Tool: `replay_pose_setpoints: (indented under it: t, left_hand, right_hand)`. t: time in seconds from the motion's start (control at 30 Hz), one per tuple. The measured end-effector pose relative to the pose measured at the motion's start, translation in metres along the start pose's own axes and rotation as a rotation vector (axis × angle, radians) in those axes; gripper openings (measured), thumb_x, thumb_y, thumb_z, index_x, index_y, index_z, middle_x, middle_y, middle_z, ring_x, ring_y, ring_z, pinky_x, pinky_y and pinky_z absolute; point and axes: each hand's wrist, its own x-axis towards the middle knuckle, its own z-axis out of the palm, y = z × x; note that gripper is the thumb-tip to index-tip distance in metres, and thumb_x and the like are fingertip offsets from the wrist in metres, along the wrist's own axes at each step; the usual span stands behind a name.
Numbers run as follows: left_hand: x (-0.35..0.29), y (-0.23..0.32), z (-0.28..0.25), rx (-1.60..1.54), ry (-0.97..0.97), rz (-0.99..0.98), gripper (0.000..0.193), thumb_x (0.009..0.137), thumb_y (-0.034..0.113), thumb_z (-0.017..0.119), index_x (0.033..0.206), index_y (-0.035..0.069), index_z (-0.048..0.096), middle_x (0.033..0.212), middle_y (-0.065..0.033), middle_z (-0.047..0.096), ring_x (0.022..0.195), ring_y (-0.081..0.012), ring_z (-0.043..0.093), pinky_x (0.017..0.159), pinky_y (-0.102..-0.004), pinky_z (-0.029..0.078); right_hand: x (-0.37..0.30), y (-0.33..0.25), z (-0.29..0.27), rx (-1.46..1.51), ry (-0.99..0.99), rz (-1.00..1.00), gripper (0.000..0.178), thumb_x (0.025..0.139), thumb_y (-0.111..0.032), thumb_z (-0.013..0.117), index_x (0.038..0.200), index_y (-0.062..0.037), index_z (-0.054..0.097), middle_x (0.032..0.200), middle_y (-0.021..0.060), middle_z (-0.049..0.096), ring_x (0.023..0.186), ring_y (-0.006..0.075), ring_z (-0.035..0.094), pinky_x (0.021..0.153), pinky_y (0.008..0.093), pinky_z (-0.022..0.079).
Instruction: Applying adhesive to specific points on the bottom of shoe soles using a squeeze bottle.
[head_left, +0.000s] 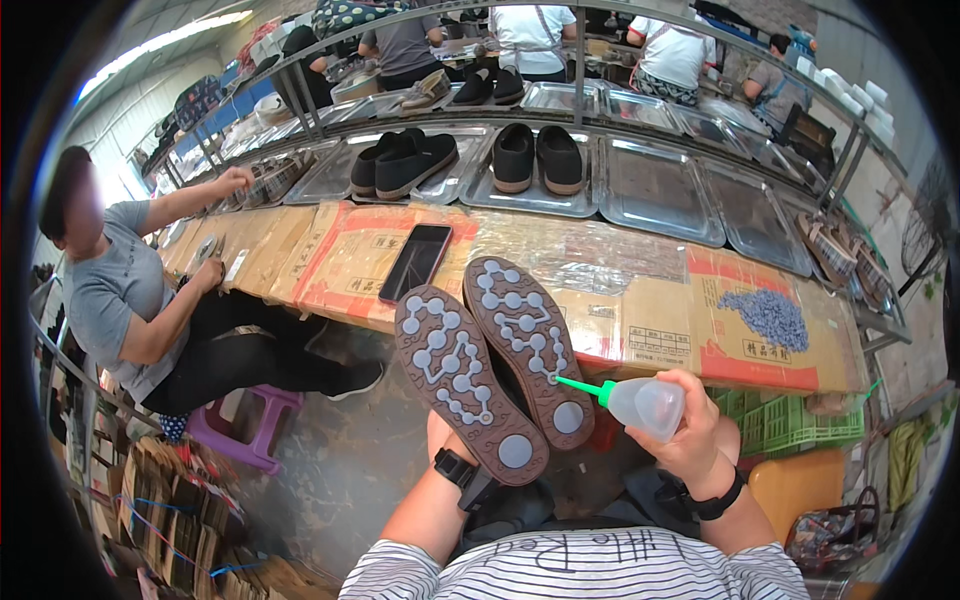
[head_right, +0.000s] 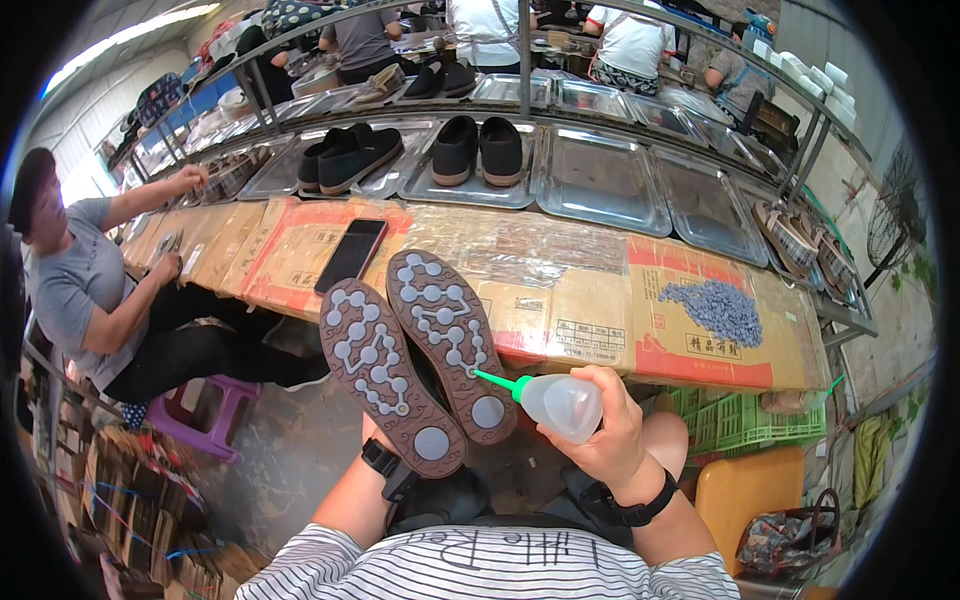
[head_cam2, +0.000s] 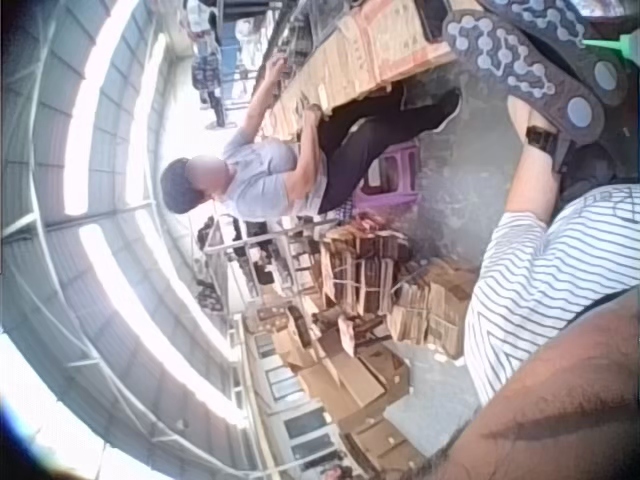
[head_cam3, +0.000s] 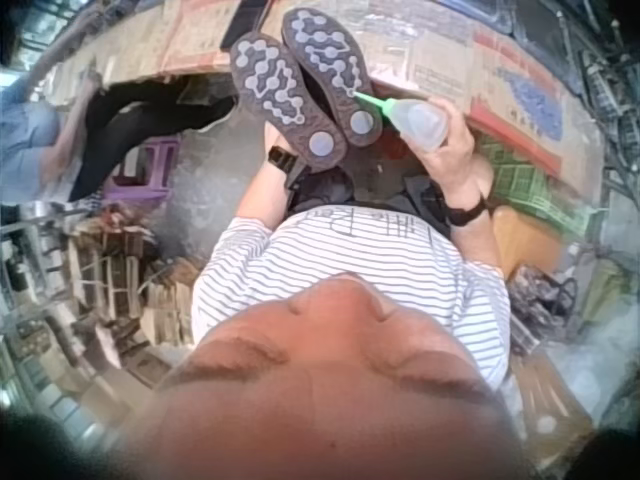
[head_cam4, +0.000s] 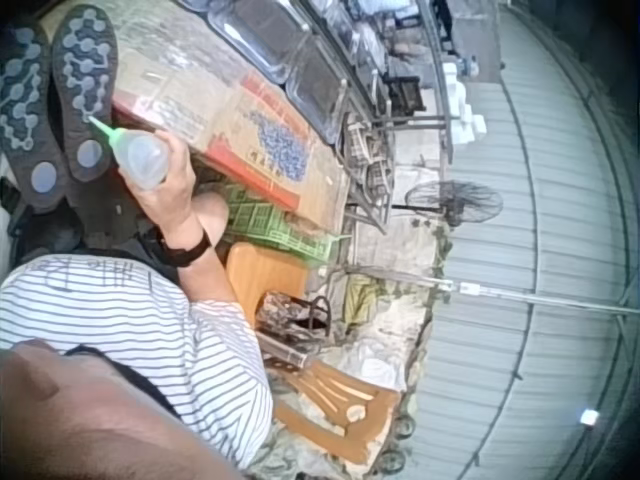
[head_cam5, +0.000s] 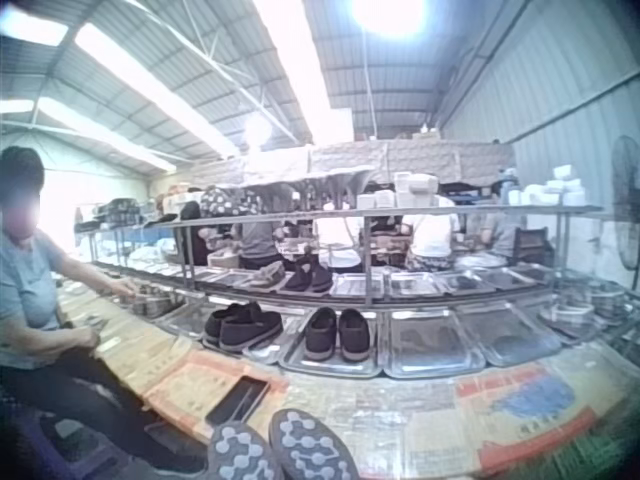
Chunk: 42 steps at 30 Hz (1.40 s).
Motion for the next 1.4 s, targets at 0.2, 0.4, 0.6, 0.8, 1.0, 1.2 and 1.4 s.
replay_pose_setpoints:
  t: [0.2,0.4,0.6,0.8,1.0,1.2,1.4]
  left_hand:
    - [0.001,0.000,-0.001,-0.010,0.005,-0.004,0.049,0.101,0.033,0.043,0.143,0.008,0.036,0.141,-0.0090,0.045,0.126,-0.0228,0.047,0.102,-0.0401,0.045]
    - [-0.007,-0.001,-0.003,-0.016,0.019,0.007,0.049,0.101,0.032,0.043,0.143,0.008,0.036,0.141,-0.0090,0.045,0.126,-0.0228,0.047,0.102,-0.0400,0.045]
    - [-0.001,0.002,0.000,-0.028,0.061,0.030,0.049,0.101,0.032,0.044,0.143,0.008,0.036,0.141,-0.0090,0.045,0.126,-0.0228,0.047,0.102,-0.0399,0.045]
    - [-0.003,0.006,0.003,-0.032,0.104,0.054,0.049,0.101,0.031,0.044,0.144,0.008,0.036,0.141,-0.0091,0.045,0.126,-0.0228,0.047,0.102,-0.0398,0.045]
    - [0.000,0.007,0.002,-0.039,0.118,0.062,0.049,0.101,0.031,0.044,0.144,0.008,0.036,0.141,-0.0091,0.045,0.126,-0.0227,0.047,0.102,-0.0397,0.045]
    - [0.004,0.010,0.006,-0.044,0.129,0.067,0.049,0.101,0.030,0.044,0.144,0.008,0.035,0.141,-0.0091,0.045,0.126,-0.0227,0.047,0.102,-0.0396,0.044]
    - [0.010,0.012,0.008,-0.047,0.138,0.059,0.049,0.101,0.030,0.044,0.144,0.008,0.035,0.141,-0.0091,0.045,0.126,-0.0227,0.047,0.102,-0.0396,0.044]
  right_hand:
    - [0.003,-0.006,-0.003,-0.046,-0.020,-0.008,0.068,0.063,-0.015,0.089,0.118,-0.0025,0.051,0.100,0.0136,0.063,0.085,0.0275,0.066,0.074,0.0340,0.053]
    - [0.002,0.000,0.002,0.259,-0.088,0.223,0.067,0.067,-0.014,0.088,0.120,-0.0018,0.049,0.105,0.0101,0.064,0.092,0.0170,0.065,0.079,0.0303,0.053]
    - [0.002,-0.012,0.014,0.671,-0.018,0.414,0.068,0.071,-0.010,0.085,0.125,-0.0017,0.046,0.107,0.0068,0.063,0.096,0.0143,0.063,0.086,0.0291,0.051]
    - [0.000,-0.019,0.031,0.477,-0.151,0.126,0.073,0.069,-0.012,0.087,0.127,0.0008,0.045,0.106,0.0090,0.063,0.094,0.0146,0.063,0.083,0.0294,0.053]
    - [0.006,-0.020,0.042,0.409,-0.163,0.056,0.071,0.068,-0.014,0.088,0.125,0.0011,0.047,0.104,0.0094,0.063,0.090,0.0150,0.064,0.080,0.0288,0.053]
    - [0.010,-0.028,0.041,0.226,-0.170,-0.028,0.069,0.067,-0.017,0.088,0.121,0.0002,0.049,0.100,0.0117,0.062,0.085,0.0205,0.065,0.074,0.0295,0.053]
    - [0.019,-0.041,0.035,0.151,-0.215,-0.094,0.068,0.067,-0.018,0.088,0.121,-0.0001,0.050,0.101,0.0114,0.062,0.084,0.0193,0.065,0.074,0.0306,0.053]
